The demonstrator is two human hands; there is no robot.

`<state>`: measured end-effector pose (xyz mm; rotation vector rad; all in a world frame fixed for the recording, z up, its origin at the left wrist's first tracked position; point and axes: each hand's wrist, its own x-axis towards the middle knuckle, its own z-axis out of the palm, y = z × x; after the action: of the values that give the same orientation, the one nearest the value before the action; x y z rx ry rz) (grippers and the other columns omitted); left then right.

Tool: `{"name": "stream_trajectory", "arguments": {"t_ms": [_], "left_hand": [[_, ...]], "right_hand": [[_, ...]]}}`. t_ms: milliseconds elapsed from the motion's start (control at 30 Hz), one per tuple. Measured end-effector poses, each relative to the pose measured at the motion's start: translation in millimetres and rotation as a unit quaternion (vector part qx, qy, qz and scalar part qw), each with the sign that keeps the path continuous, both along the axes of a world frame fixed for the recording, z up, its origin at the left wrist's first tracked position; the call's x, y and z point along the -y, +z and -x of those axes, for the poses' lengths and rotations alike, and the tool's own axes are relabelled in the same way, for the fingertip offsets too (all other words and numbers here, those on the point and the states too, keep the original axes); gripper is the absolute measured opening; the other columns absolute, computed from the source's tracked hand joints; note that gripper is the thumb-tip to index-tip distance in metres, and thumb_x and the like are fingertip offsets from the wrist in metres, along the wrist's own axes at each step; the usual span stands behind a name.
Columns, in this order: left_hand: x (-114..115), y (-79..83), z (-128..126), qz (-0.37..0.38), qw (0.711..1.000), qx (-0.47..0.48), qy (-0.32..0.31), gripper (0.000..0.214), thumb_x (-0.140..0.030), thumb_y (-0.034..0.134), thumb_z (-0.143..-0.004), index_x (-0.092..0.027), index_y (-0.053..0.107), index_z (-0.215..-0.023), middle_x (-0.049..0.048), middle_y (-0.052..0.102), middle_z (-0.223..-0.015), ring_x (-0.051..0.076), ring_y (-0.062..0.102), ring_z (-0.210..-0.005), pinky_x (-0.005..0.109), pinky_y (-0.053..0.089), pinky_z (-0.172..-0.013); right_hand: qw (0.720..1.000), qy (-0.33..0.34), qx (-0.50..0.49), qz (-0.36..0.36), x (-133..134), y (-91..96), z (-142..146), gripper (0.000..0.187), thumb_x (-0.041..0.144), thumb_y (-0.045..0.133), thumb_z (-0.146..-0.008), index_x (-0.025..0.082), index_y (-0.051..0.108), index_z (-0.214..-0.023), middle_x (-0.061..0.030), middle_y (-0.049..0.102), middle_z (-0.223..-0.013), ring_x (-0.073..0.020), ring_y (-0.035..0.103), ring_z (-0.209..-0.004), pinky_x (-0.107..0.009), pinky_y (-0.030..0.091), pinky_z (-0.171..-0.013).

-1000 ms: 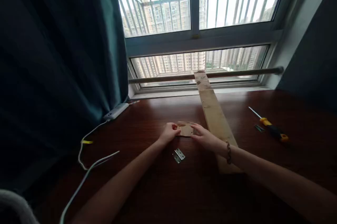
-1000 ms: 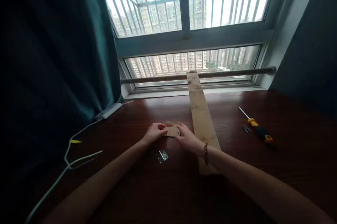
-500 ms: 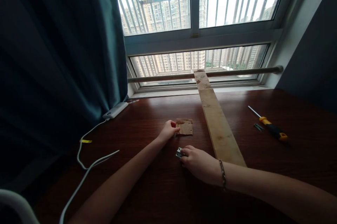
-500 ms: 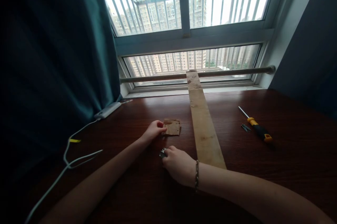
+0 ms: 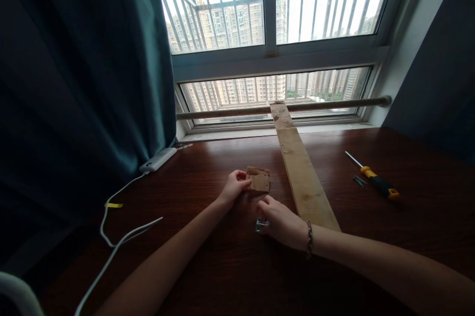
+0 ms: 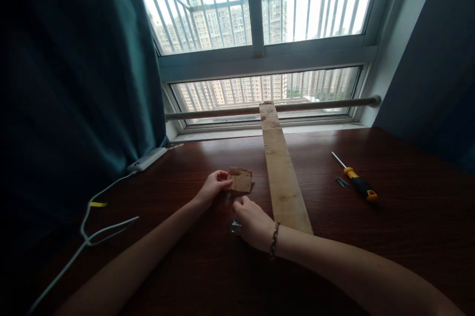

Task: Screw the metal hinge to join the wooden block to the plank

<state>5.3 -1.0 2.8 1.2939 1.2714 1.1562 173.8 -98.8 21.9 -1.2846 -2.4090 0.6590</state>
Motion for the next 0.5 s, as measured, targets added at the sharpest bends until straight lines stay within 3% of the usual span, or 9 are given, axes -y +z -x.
{"name": "stream_trajectory", "arguments": {"t_ms": [100, 267, 400, 500], "left_hand": [[-0.1, -0.4, -0.5, -0.001, 1.0, 0.01, 0.001, 0.03, -0.02, 0.073, -0.052, -0.012, 0.054, -0.074, 0.0034, 0.061, -0.072, 0.014, 0.057, -0.064, 0.026, 0.043, -0.061], [-0.4, -1.2, -0.3, 0.007, 1.0, 0.029, 0.002, 0.031, -0.021, 0.073, -0.052, -0.013, 0.054, -0.075, 0.0035, 0.061, -0.073, 0.014, 0.057, -0.063, 0.026, 0.044, -0.06], [0.2, 0.0, -0.1, 0.01, 0.999, 0.035, 0.004, 0.032, -0.021, 0.075, -0.051, -0.013, 0.054, -0.074, 0.003, 0.061, -0.072, 0.014, 0.057, -0.064, 0.026, 0.044, -0.061], [0.4, 0.7, -0.3, 0.016, 0.999, 0.038, 0.013, 0.033, -0.022, 0.075, -0.049, -0.013, 0.054, -0.074, 0.0021, 0.061, -0.07, 0.013, 0.057, -0.062, 0.025, 0.044, -0.06]], "right_hand": [[0.999, -0.014, -0.021, 0.047, -3.5, -1.6, -1.9, 0.044, 0.018, 0.076, -0.055, 0.016, 0.056, -0.095, -0.0062, 0.055, -0.096, -0.0165, 0.053, -0.081, -0.022, 0.04, -0.065], [0.996, -0.004, -0.018, 0.085, -6.8, -4.0, -1.8, 0.028, 0.018, 0.074, -0.056, 0.018, 0.062, -0.081, 0.0001, 0.061, -0.076, -0.0134, 0.054, -0.07, -0.02, 0.036, -0.059], [0.998, -0.009, 0.002, 0.054, -6.3, -1.1, -0.3, 0.01, 0.016, 0.065, -0.06, 0.018, 0.064, -0.07, -0.0007, 0.063, -0.073, -0.0123, 0.053, -0.065, -0.02, 0.034, -0.056], [0.999, -0.013, 0.01, 0.028, -4.5, 3.8, -0.2, 0.012, 0.012, 0.059, -0.062, 0.018, 0.066, -0.069, -0.0023, 0.065, -0.075, -0.0134, 0.055, -0.067, -0.021, 0.035, -0.058]]}}
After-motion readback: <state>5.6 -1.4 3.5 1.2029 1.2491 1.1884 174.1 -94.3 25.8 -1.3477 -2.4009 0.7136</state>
